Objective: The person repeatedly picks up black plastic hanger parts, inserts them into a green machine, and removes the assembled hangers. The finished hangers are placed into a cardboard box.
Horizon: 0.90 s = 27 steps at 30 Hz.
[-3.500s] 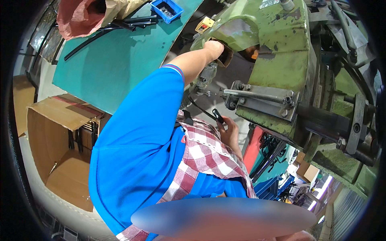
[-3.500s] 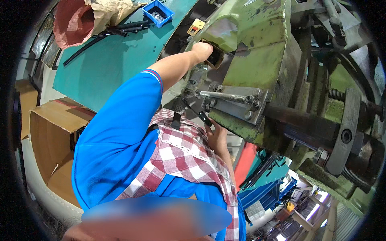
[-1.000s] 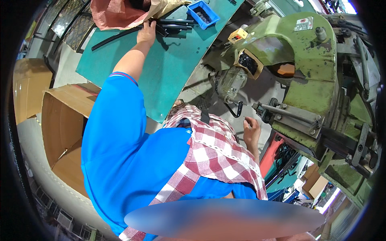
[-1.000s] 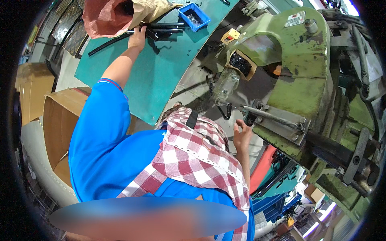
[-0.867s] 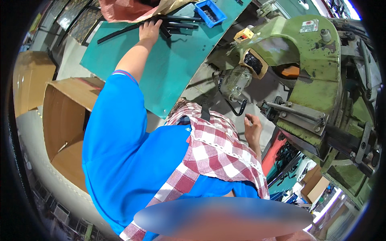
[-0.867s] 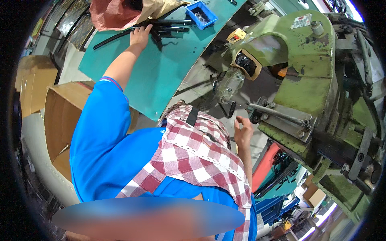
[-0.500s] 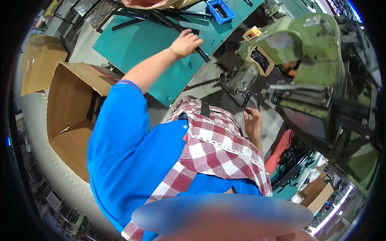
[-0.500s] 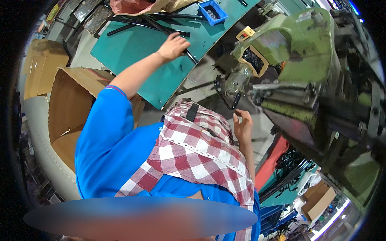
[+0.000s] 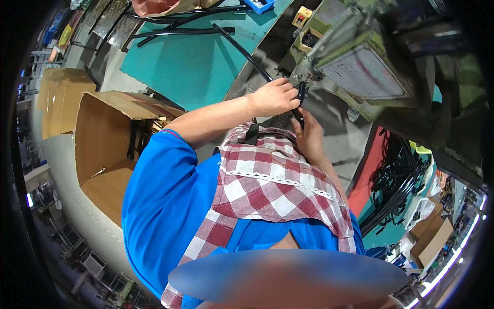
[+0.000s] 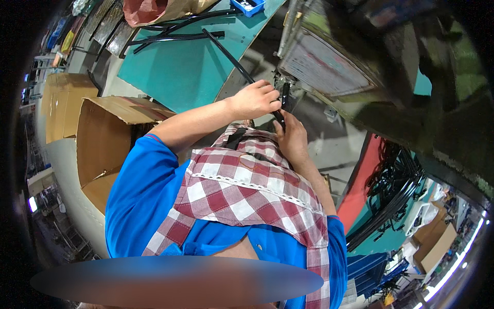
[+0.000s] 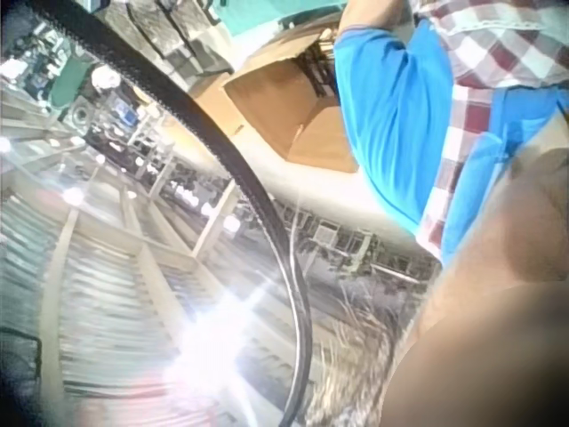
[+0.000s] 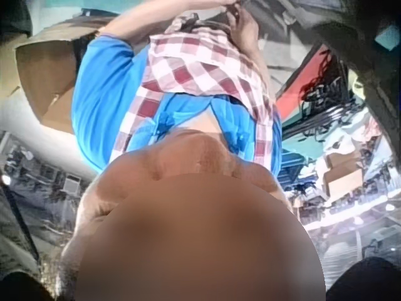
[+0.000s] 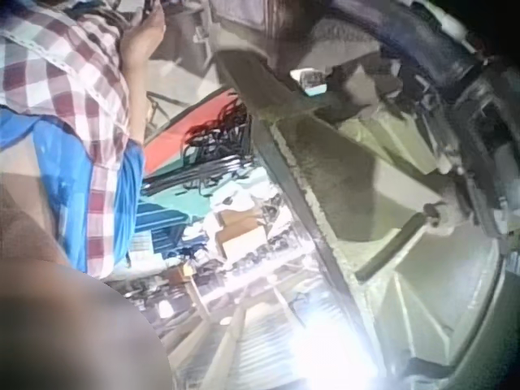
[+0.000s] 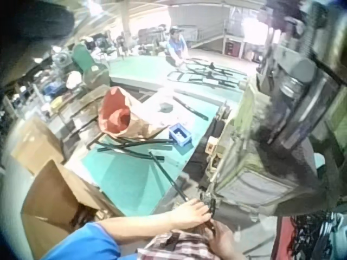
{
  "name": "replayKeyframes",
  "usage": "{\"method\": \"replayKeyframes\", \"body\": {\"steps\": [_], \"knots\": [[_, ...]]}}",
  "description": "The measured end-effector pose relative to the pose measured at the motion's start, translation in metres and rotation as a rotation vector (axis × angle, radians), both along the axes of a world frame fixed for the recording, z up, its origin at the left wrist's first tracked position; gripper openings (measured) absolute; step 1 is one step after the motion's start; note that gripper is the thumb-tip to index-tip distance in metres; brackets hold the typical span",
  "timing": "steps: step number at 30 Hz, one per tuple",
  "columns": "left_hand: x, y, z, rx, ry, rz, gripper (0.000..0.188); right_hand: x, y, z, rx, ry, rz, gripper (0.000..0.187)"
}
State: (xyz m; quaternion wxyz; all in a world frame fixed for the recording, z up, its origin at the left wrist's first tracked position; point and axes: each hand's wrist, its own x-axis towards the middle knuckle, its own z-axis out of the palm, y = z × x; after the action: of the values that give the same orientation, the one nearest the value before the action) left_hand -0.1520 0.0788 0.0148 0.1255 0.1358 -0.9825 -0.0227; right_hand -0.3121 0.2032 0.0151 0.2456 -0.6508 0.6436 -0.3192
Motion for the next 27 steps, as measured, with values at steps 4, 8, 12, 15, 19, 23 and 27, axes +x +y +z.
{"method": "replayKeyframes", "body": {"steps": [4,8,12,15,19,23,27], "knots": [[0.014,-0.03,0.02,0.318,-0.118,0.072,0.036,-0.033,0.02,-0.004,0.33,-0.591,-0.166,0.028],[0.036,-0.054,0.039,0.726,-0.227,0.171,0.032,-0.063,0.04,-0.001,0.34,-0.926,-0.161,0.025],[0.034,-0.056,0.056,0.963,-0.224,0.071,0.027,-0.071,0.057,0.0,0.332,-1.077,-0.191,0.027],[0.032,-0.061,0.067,1.242,-0.427,0.181,0.026,-0.076,0.065,0.004,0.343,-1.14,-0.224,0.03],[0.033,-0.063,0.069,1.392,-0.504,0.169,0.029,-0.078,0.061,0.014,0.282,-1.014,-0.316,0.028],[0.033,-0.059,0.061,1.389,-0.461,0.18,0.028,-0.073,0.051,0.033,-0.071,-0.107,-0.292,0.038],[0.029,-0.054,0.055,1.363,-0.42,0.197,0.028,-0.068,0.043,0.04,-0.099,0.361,-0.162,0.048]]}}
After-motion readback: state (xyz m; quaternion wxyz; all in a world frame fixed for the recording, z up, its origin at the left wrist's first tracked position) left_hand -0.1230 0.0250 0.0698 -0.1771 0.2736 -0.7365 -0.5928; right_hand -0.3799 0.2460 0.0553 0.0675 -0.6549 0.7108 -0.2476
